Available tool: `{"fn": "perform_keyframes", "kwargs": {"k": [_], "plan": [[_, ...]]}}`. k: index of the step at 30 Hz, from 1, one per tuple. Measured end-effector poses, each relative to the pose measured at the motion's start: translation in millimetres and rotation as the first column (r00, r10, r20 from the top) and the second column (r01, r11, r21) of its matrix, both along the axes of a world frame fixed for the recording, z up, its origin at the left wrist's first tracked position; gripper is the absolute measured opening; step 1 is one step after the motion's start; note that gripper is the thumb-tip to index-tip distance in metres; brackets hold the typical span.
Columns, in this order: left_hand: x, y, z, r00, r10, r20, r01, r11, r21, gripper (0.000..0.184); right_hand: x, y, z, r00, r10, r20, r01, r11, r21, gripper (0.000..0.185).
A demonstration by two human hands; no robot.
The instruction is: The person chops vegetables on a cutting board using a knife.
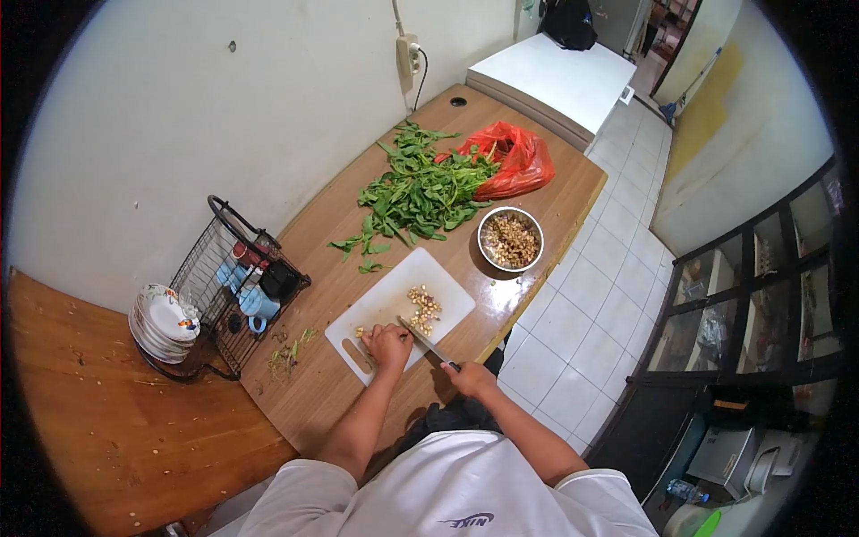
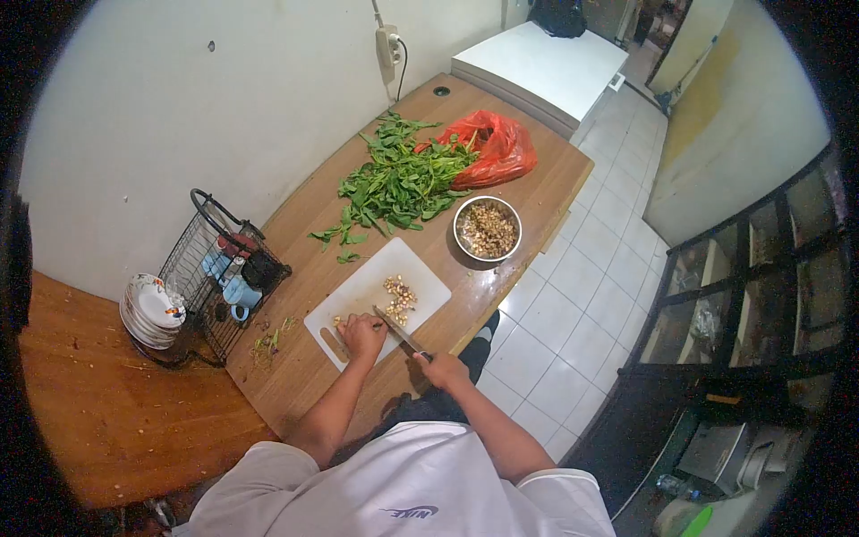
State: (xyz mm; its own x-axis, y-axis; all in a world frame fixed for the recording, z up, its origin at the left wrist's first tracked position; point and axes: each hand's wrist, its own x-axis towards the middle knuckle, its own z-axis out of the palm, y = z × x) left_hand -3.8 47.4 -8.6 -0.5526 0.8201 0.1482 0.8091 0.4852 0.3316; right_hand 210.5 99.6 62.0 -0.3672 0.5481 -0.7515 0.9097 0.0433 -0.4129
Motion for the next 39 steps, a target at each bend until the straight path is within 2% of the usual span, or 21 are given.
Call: {"fn": "perform_keyframes", "kwargs": {"k": [3, 7, 9, 11, 13, 15, 16, 18, 19, 21, 24, 25, 27, 34, 36, 39], "plan": [[-1.6, -1.5, -5.0, 0.999, 0.039, 0.033, -0.039, 0.999, 0.015, 0.009, 7.2, -8.2, -26.0, 0.998, 0.004, -0.061, -0.001, 0.998, 0.057, 0.076], [2.6, -2.7, 0.2, 0.994, 0.06, 0.09, -0.061, 0.998, 0.011, 0.009, 36.2, -19.7, -36.6, 0.997, 0.009, -0.07, -0.007, 1.0, 0.021, 0.078], [2.7, -3.8, 0.4, 0.996, 0.055, 0.071, -0.058, 0.997, 0.043, 0.01, 38.3, -20.2, -37.0, 1.0, -0.005, 0.016, 0.005, 1.0, -0.002, 0.078], [3.8, -3.5, -0.4, 0.998, 0.033, 0.053, -0.037, 0.996, 0.081, 0.01, 28.9, -15.0, -33.6, 1.0, 0.004, 0.023, -0.005, 1.0, 0.021, 0.077], [4.0, -3.1, 1.7, 0.999, 0.029, 0.038, -0.03, 0.999, 0.031, 0.011, 28.5, -8.7, -27.0, 0.999, 0.012, 0.031, -0.014, 0.999, 0.051, 0.076], [6.8, -3.1, 6.2, 0.999, 0.03, 0.032, -0.032, 0.998, 0.058, 0.011, 28.7, -11.5, -23.4, 0.994, -0.038, -0.101, 0.048, 0.994, 0.1, 0.079], [6.3, -6.0, 7.4, 0.999, 0.033, 0.031, -0.035, 0.997, 0.073, 0.011, 32.1, -13.3, -29.8, 0.993, -0.036, -0.109, 0.047, 0.994, 0.103, 0.079], [3.5, -9.7, 6.8, 0.999, 0.013, 0.032, -0.015, 0.996, 0.087, 0.011, 44.3, -11.5, -37.3, 0.994, -0.026, -0.102, 0.025, 1.0, -0.014, 0.082], [3.2, -11.6, 4.8, 0.999, 0.015, 0.028, -0.018, 0.997, 0.078, 0.012, 48.4, -12.8, -39.5, 0.995, -0.018, -0.102, 0.017, 1.0, -0.014, 0.082], [4.7, -15.5, 4.9, 0.999, 0.031, 0.028, -0.033, 0.997, 0.067, 0.012, 55.0, -16.1, -36.9, 0.999, -0.023, -0.024, 0.019, 0.991, -0.133, 0.082], [6.7, -12.1, 9.4, 0.995, 0.066, 0.071, -0.068, 0.997, 0.028, 0.011, 49.8, -12.1, -24.8, 0.998, -0.041, -0.045, 0.033, 0.987, -0.159, 0.081], [7.2, -10.4, 8.2, 0.994, 0.081, 0.067, -0.083, 0.996, 0.029, 0.01, 45.2, -10.1, -29.9, 0.998, -0.04, -0.045, 0.033, 0.988, -0.154, 0.081], [12.5, -12.4, 6.1, 0.993, 0.088, 0.073, -0.09, 0.996, 0.023, 0.009, 39.2, -12.6, -43.1, 0.99, -0.03, -0.135, 0.039, 0.997, 0.069, 0.08], [12.8, -12.7, 13.8, 0.989, 0.142, 0.052, -0.142, 0.99, -0.006, 0.008, 47.3, -15.0, -40.9, 0.992, -0.034, -0.121, 0.036, 0.999, 0.018, 0.08], [15.2, -17.0, 11.3, 0.988, 0.146, 0.059, -0.146, 0.989, -0.002, 0.007, 50.2, -20.8, -39.1, 0.994, -0.088, -0.069, 0.087, 0.996, -0.01, 0.082], [14.6, -17.1, 9.3, 0.991, 0.125, 0.053, -0.127, 0.991, 0.036, 0.008, 49.6, -24.3, -26.9, 0.987, -0.101, -0.121, 0.1, 0.995, -0.021, 0.083]]}}
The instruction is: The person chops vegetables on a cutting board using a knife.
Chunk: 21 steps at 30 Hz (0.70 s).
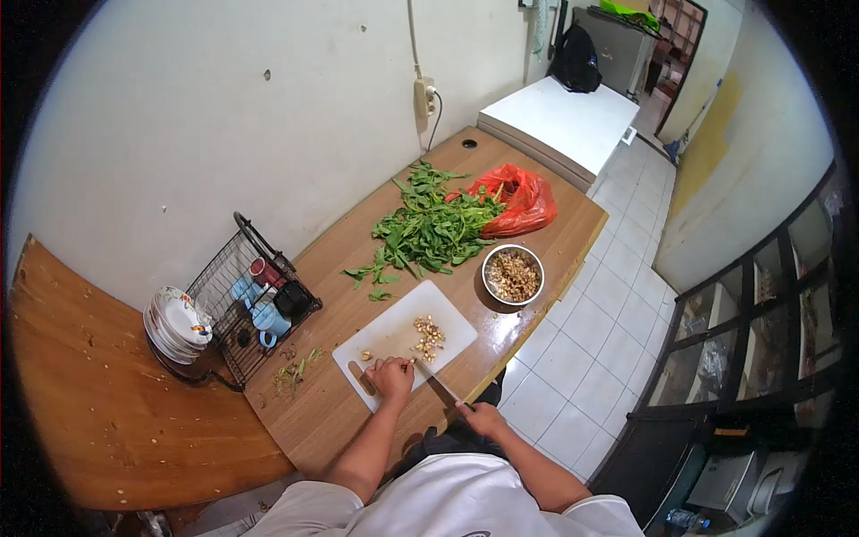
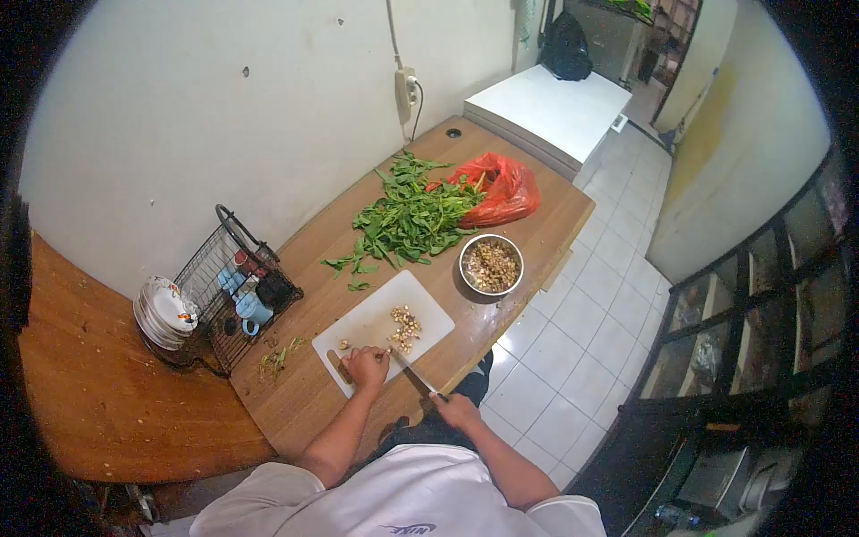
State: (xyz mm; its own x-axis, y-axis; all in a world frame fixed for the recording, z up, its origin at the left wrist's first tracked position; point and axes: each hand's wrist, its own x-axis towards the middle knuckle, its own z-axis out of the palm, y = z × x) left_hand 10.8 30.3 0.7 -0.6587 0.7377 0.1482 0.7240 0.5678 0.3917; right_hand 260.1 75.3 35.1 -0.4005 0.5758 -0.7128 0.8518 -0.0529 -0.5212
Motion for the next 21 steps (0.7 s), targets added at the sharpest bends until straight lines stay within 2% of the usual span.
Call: {"fn": "perform_keyframes", "kwargs": {"k": [4, 9, 12, 16, 18, 19, 21], "plan": [[0.2, -2.6, 1.2, 0.999, -0.023, -0.022, 0.023, 1.0, -0.01, 0.008, -3.5, -8.3, -7.9, 1.0, 0.017, -0.009, -0.017, 1.0, 0.013, 0.084], [-3.0, 1.0, 0.2, 1.0, -0.022, 0.003, 0.022, 1.0, -0.012, 0.008, -8.9, -11.7, -14.0, 1.0, 0.008, -0.029, -0.005, 0.995, 0.1, 0.076], [-3.2, -1.0, -1.9, 0.999, -0.022, 0.024, 0.022, 1.0, -0.01, 0.008, -12.4, -7.7, -20.5, 1.0, -0.005, -0.018, 0.005, 1.0, 0.022, 0.071], [-2.2, -3.7, -4.4, 1.0, -0.007, 0.03, 0.008, 0.999, -0.033, 0.008, -17.2, -9.8, -25.9, 1.0, -0.004, -0.02, 0.006, 0.997, 0.081, 0.07], [-4.5, -1.7, -6.2, 0.999, -0.001, 0.038, 0.002, 1.0, -0.01, 0.008, -20.9, -4.9, -17.8, 0.994, 0.023, -0.106, -0.011, 0.993, 0.114, 0.069], [-5.8, -0.7, -8.0, 0.999, -0.006, 0.035, 0.007, 1.0, -0.023, 0.008, -29.1, 0.4, -16.1, 0.994, 0.028, -0.103, -0.017, 0.994, 0.109, 0.069], [-6.2, -1.6, -7.3, 0.999, -0.014, 0.038, 0.016, 0.999, -0.044, 0.007, -43.5, 5.6, -15.8, 0.992, 0.106, 0.067, -0.107, 0.994, 0.01, 0.077]]}}
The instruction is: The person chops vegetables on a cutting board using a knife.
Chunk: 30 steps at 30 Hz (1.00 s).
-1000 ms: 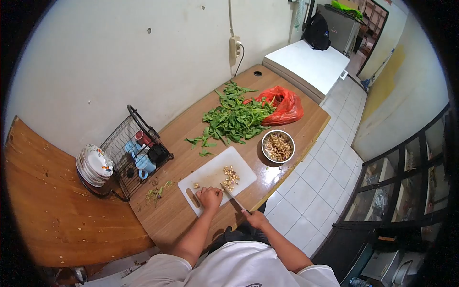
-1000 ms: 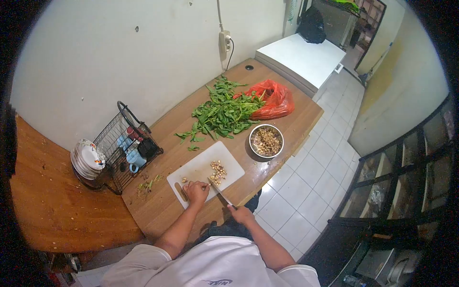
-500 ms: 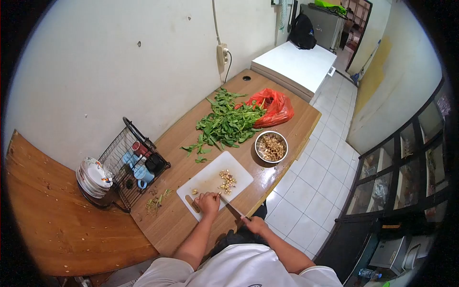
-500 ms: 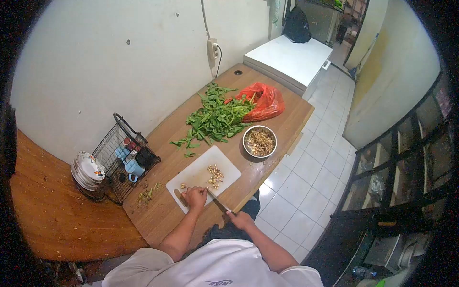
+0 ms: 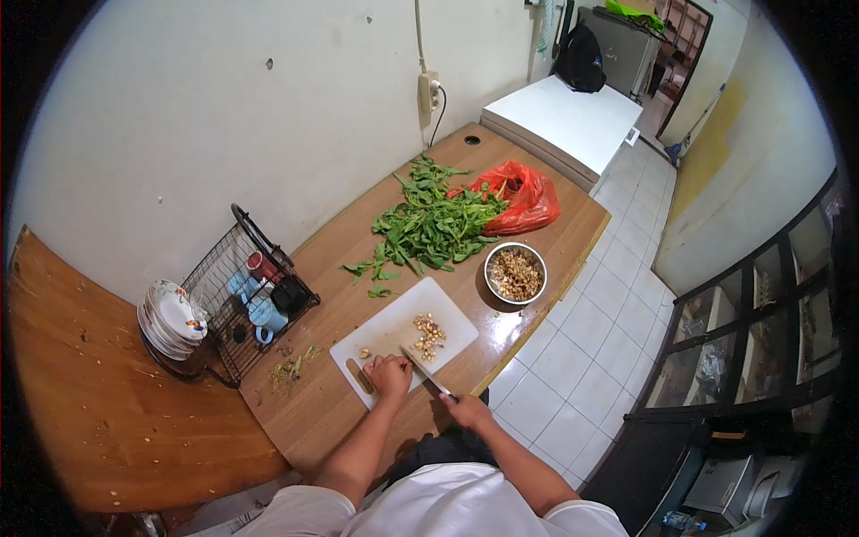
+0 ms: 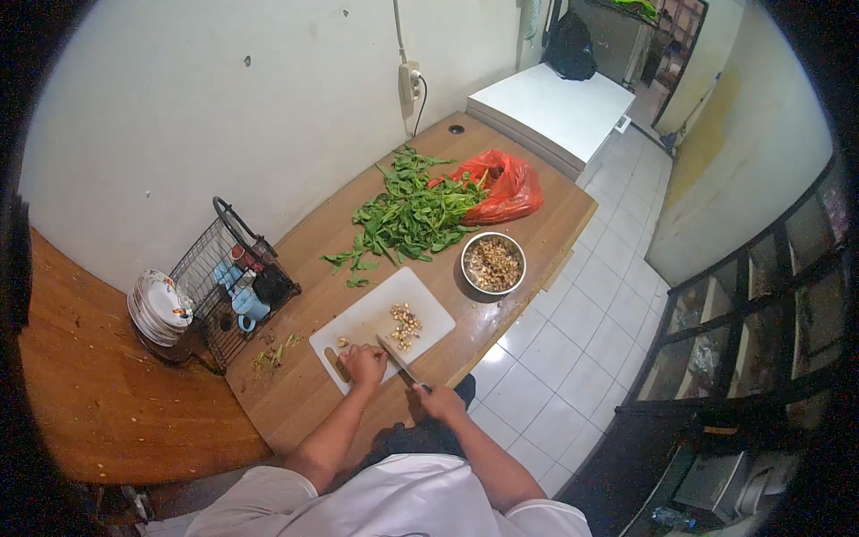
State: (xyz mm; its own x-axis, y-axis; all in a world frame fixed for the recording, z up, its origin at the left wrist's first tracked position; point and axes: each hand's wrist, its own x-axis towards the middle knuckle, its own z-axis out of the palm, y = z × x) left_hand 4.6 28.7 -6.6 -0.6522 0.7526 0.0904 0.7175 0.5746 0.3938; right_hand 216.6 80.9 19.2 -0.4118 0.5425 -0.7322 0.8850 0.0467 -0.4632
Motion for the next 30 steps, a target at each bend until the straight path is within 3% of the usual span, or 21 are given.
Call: {"fn": "perform_keyframes", "kwargs": {"k": [4, 6, 7, 11, 13, 23, 26, 27, 30], "plan": [[-5.5, 3.2, 13.2, 0.998, -0.052, -0.032, 0.05, 0.996, -0.074, 0.007, 2.4, -4.3, -1.2, 1.0, 0.008, 0.006, -0.008, 1.0, -0.001, 0.074], [-5.8, 5.0, 11.3, 0.997, -0.072, -0.026, 0.07, 0.996, -0.06, 0.007, 26.6, -13.1, -4.7, 0.979, -0.055, -0.197, 0.072, 0.994, 0.083, 0.081], [-4.2, 4.9, 9.8, 0.998, -0.054, -0.039, 0.051, 0.997, -0.063, 0.006, 27.6, -10.6, 13.9, 0.997, -0.033, -0.075, 0.037, 0.998, 0.052, 0.08], [4.0, 1.7, 3.3, 0.998, -0.012, -0.055, 0.011, 1.0, -0.02, 0.006, 12.9, 0.5, 31.7, 0.999, -0.019, -0.042, 0.023, 0.994, 0.105, 0.079], [2.3, 0.4, 1.0, 0.996, -0.028, -0.086, 0.03, 0.999, 0.018, 0.007, 3.0, 8.4, 28.1, 0.997, 0.05, 0.06, -0.056, 0.993, 0.103, 0.079], [6.5, 4.8, -1.8, 0.996, 0.051, -0.067, -0.054, 0.998, -0.04, 0.007, 32.1, -6.9, -10.1, 0.986, 0.002, -0.168, 0.001, 1.0, 0.018, 0.075], [6.7, -0.3, -3.8, 0.997, 0.07, -0.034, -0.071, 0.997, -0.033, 0.008, 34.0, -9.4, -25.1, 0.986, -0.02, -0.166, 0.027, 0.999, 0.039, 0.068], [7.2, -0.1, -2.1, 0.997, 0.056, -0.048, -0.057, 0.998, -0.025, 0.008, 30.4, -3.6, -8.0, 0.997, 0.004, -0.082, -0.006, 1.0, -0.026, 0.068], [9.2, 2.0, 9.5, 0.998, 0.036, -0.043, -0.037, 0.999, -0.029, 0.007, 18.9, 2.1, 1.6, 0.994, 0.018, -0.112, -0.016, 1.0, 0.017, 0.071]]}}
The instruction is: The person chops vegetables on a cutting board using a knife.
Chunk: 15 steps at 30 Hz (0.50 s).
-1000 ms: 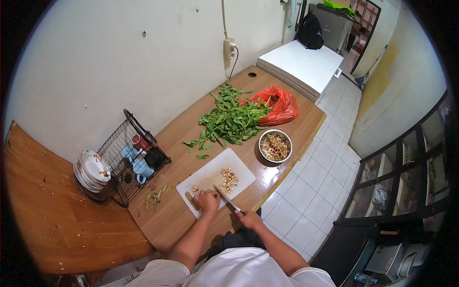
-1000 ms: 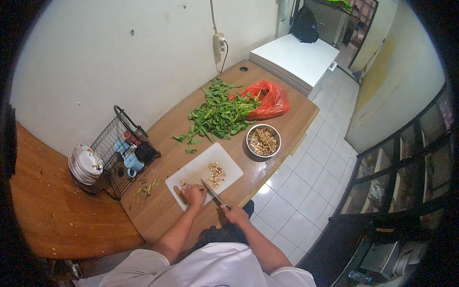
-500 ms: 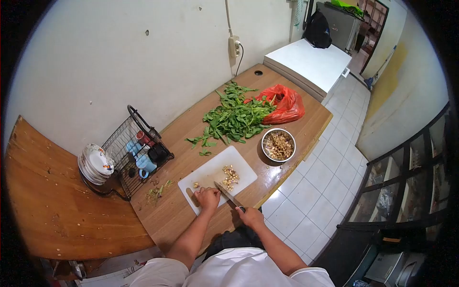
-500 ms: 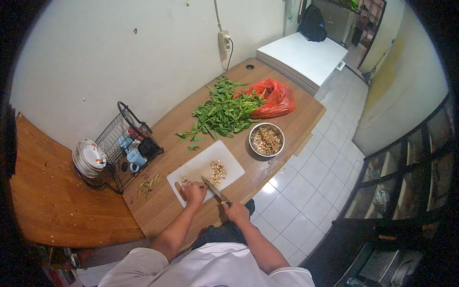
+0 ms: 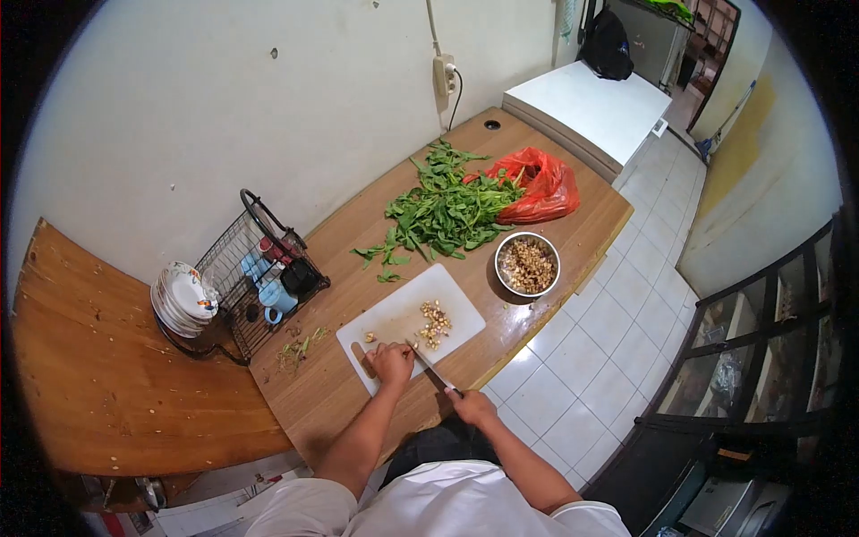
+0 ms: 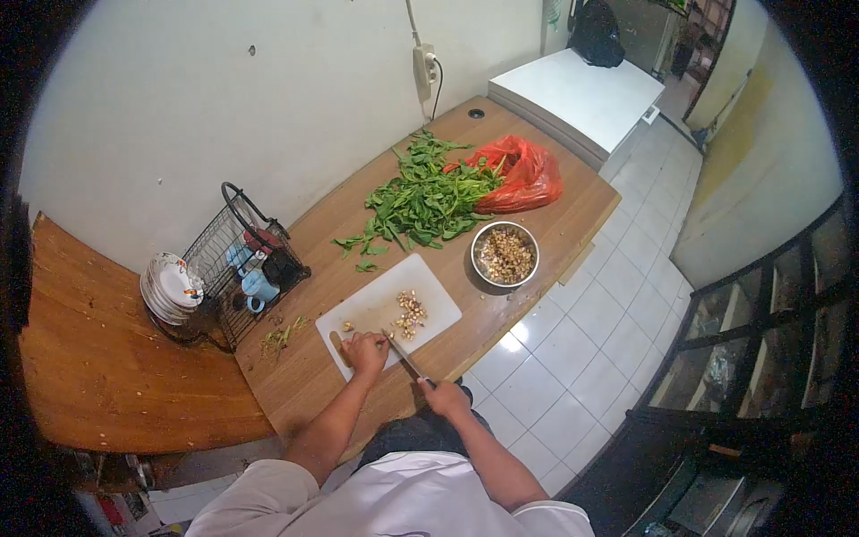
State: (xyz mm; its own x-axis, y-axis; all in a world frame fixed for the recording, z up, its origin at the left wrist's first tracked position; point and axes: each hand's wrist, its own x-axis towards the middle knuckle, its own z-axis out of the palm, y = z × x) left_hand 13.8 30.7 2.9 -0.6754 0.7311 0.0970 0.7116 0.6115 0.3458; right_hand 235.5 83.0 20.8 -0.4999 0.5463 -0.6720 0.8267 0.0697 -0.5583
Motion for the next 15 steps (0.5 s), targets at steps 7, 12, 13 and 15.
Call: {"fn": "perform_keyframes", "kwargs": {"k": [7, 12, 13, 15], "plan": [[-1.0, -8.0, -2.2, 0.997, -0.066, -0.05, 0.067, 0.998, 0.014, 0.01, -22.6, 13.9, 11.0, 0.994, -0.002, 0.11, 0.003, 1.0, -0.008, 0.072], [-3.0, -5.6, 0.1, 0.999, -0.006, 0.034, 0.007, 1.0, -0.007, 0.012, 13.7, 7.1, -10.8, 0.997, -0.051, -0.058, 0.053, 0.997, 0.049, 0.071], [-2.7, -5.9, 0.6, 0.999, 0.008, 0.031, -0.009, 0.999, 0.034, 0.011, 17.6, 3.9, -13.2, 0.999, -0.045, -0.002, 0.045, 0.999, 0.003, 0.071], [-1.0, -9.1, 3.2, 1.0, 0.018, 0.014, -0.019, 0.995, 0.096, 0.011, 20.1, 1.9, -11.7, 0.999, -0.032, -0.01, 0.031, 0.999, -0.023, 0.071]]}}
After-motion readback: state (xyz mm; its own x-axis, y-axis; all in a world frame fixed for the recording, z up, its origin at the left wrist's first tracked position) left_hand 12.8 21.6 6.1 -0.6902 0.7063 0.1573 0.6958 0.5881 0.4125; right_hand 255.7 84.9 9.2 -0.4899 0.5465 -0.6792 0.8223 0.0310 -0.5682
